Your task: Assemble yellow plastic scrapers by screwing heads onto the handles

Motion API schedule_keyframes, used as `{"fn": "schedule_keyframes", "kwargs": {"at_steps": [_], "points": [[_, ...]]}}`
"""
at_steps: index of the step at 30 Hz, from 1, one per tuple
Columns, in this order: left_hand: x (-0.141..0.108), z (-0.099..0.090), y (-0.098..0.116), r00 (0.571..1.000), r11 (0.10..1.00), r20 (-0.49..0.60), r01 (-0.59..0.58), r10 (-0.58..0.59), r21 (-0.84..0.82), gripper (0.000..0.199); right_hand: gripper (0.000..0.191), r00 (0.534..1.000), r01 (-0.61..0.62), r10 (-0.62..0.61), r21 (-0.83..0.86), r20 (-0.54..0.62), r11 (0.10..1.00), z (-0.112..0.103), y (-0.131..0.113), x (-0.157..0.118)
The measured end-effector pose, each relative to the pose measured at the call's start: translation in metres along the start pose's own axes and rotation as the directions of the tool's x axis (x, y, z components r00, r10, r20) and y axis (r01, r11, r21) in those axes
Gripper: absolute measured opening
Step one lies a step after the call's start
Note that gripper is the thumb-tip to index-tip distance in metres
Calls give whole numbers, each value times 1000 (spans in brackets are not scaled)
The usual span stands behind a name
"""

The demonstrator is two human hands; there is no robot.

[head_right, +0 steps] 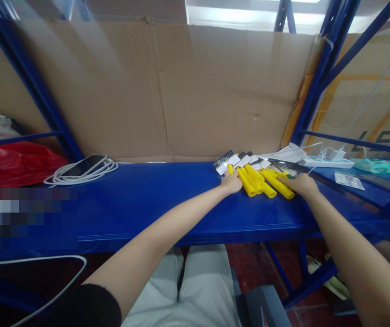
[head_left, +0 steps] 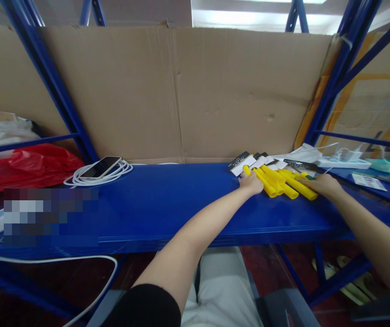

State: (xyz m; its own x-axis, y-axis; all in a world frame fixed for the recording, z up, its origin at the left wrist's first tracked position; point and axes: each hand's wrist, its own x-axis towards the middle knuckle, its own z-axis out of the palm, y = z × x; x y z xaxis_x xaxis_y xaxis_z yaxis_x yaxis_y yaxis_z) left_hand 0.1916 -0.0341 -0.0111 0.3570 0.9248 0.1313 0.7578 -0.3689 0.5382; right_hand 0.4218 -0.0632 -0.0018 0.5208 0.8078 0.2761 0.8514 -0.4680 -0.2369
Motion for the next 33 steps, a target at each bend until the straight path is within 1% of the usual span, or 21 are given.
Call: {"fn": "schedule_keyframes", "kwargs": {"at_steps": [3,6,8,11,13,16,19,22,23,25,27,28,29,30,32,33], "points": [[-1,6,16,999,999,31,-20,22,-43,56,43,991,-84,93,-90,95,992,-9,8,-4],[1,14,32,998,998,44,-39,41,-56,58,42,989,-105,116,-119,90,987,-16,21,-5],[4,20,40,996,996,57,-59,62,-67,52,38,988,-112,126,-150,85,982,-18,29,-5],[9,28,43,994,993,65,-86,92,-81,46,37,986,-128,145,-184,83,974,-20,38,-4],[12,29,40,993,991,53,-97,103,-94,45,43,981,-150,172,-200,94,968,-22,40,-5],[13,21,35,991,990,48,-124,127,-68,44,52,974,-176,201,-212,107,961,-26,40,-10],[13,4,27,990,992,59,-127,126,15,41,53,975,-182,204,-215,87,960,-35,34,-20],[15,-15,10,995,992,28,-97,95,75,43,51,982,-177,185,-205,23,963,-43,24,-33],[15,-21,1,995,991,30,-99,97,93,45,50,987,-161,163,-190,-2,969,-44,20,-37],[14,-33,-18,994,984,20,-114,112,141,46,48,996,-85,81,-148,-31,985,-44,10,-43],[12,-43,-40,990,971,27,-141,139,191,47,42,997,70,-72,-86,-21,994,-40,-1,-48],[9,-48,-51,989,965,35,-149,145,213,48,38,985,174,-175,-48,-2,983,-36,-7,-50],[5,-53,-62,989,961,40,-149,143,231,49,32,955,296,-296,-1,22,955,-32,-13,-52],[1,-57,-72,990,958,42,-142,135,248,50,28,907,415,-417,49,50,908,-27,-21,-55],[-9,-65,-89,992,955,54,-127,116,267,51,27,769,609,-627,160,121,777,-18,-37,-60],[-14,-68,-96,993,958,60,-111,99,266,52,28,700,669,-699,208,146,714,-14,-46,-64]]}}
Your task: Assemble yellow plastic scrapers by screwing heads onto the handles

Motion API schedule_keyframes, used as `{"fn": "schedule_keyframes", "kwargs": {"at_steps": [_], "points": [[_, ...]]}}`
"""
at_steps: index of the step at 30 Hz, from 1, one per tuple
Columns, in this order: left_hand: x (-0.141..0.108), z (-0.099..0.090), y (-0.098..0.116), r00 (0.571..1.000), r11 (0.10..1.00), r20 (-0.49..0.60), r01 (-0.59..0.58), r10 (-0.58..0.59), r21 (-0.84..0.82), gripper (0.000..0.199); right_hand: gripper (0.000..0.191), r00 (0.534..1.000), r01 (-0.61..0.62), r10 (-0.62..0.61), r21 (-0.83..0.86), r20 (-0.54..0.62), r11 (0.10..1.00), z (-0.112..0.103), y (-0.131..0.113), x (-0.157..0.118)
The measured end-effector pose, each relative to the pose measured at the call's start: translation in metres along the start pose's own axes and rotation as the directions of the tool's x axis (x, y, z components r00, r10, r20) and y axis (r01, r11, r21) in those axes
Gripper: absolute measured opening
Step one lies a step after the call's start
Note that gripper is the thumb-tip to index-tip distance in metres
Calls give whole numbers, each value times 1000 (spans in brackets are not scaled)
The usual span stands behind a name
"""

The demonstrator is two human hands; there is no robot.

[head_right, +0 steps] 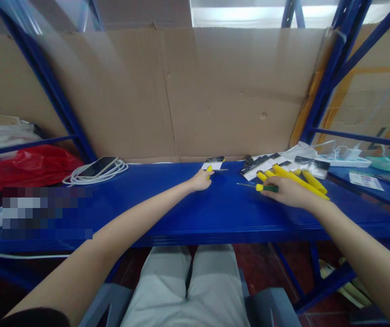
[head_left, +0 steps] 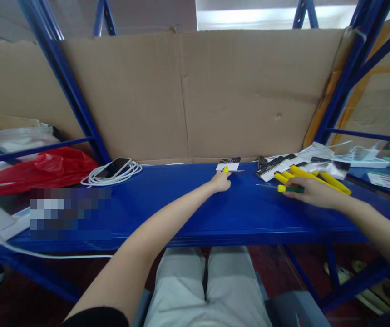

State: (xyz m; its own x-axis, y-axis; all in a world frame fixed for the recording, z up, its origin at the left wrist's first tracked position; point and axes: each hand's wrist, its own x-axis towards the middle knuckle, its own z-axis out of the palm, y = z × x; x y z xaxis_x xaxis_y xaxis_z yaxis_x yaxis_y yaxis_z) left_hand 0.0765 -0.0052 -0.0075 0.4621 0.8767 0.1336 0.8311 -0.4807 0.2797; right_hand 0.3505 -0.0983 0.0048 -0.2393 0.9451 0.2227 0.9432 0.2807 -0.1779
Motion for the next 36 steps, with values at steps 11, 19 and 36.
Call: {"fn": "schedule_keyframes", "kwargs": {"at_steps": [11,19,36], "points": [[-27,-3,-43,977,985,-211,-6,-31,-173,55,48,994,34,-55,216,93,976,24,-66,78],[-30,-5,-41,914,927,-399,-83,-76,-365,64,30,937,-313,327,709,122,632,29,-129,150],[-24,3,-32,813,857,-582,-310,14,-412,52,14,963,-117,236,991,130,-67,59,-151,142]]}}
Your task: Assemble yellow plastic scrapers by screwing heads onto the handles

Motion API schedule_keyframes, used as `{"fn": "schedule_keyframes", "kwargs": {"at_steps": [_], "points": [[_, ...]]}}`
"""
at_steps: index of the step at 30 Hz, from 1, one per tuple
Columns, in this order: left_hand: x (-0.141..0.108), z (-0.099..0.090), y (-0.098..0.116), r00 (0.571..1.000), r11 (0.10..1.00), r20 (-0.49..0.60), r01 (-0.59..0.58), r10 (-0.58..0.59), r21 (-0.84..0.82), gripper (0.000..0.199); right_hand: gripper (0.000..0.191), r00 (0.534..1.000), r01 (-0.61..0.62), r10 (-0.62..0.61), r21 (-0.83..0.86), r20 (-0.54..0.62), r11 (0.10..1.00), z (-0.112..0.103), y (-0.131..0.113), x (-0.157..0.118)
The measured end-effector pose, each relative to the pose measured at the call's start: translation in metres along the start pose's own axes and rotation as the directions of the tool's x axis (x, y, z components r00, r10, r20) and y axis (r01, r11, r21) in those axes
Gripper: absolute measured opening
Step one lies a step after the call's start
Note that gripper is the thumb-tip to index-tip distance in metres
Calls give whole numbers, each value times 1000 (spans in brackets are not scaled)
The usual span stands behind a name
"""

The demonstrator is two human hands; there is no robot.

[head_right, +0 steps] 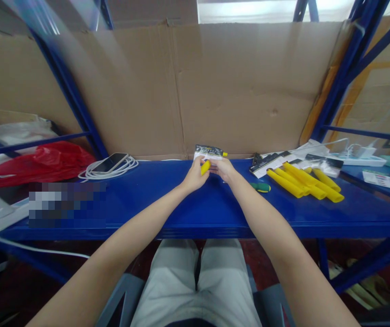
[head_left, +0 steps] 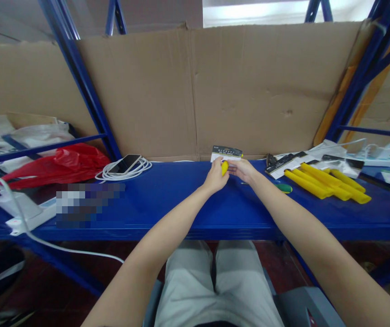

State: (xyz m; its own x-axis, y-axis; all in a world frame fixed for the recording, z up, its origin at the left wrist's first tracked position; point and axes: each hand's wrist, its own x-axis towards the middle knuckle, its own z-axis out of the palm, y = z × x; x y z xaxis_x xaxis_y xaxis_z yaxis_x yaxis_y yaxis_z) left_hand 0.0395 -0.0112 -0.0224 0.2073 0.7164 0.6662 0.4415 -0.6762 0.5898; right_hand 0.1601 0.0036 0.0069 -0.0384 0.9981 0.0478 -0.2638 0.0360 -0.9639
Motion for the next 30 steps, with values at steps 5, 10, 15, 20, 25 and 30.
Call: {"fn": "schedule_keyframes", "kwargs": {"at_steps": [5,10,15,20,25,30], "points": [[18,-14,-3,912,966,-336,183,-236,-182,22,15,993,118,-118,-31,-4,993,-5,-10,1],[28,-42,-12,715,707,-200,532,-670,-467,31,14,962,94,-53,-143,269,985,-7,-11,-8],[22,-51,-9,707,449,372,685,-602,-574,25,14,928,42,38,-207,369,977,-2,-8,-14],[18,-53,-10,690,423,420,707,-589,-567,27,15,895,41,62,-219,443,975,0,-9,-17],[19,-51,-11,668,399,486,735,-564,-548,13,17,859,19,126,-276,497,961,3,-8,-22],[23,-50,-10,662,281,448,700,-601,-656,18,18,868,15,108,-242,485,970,5,-6,-21]]}}
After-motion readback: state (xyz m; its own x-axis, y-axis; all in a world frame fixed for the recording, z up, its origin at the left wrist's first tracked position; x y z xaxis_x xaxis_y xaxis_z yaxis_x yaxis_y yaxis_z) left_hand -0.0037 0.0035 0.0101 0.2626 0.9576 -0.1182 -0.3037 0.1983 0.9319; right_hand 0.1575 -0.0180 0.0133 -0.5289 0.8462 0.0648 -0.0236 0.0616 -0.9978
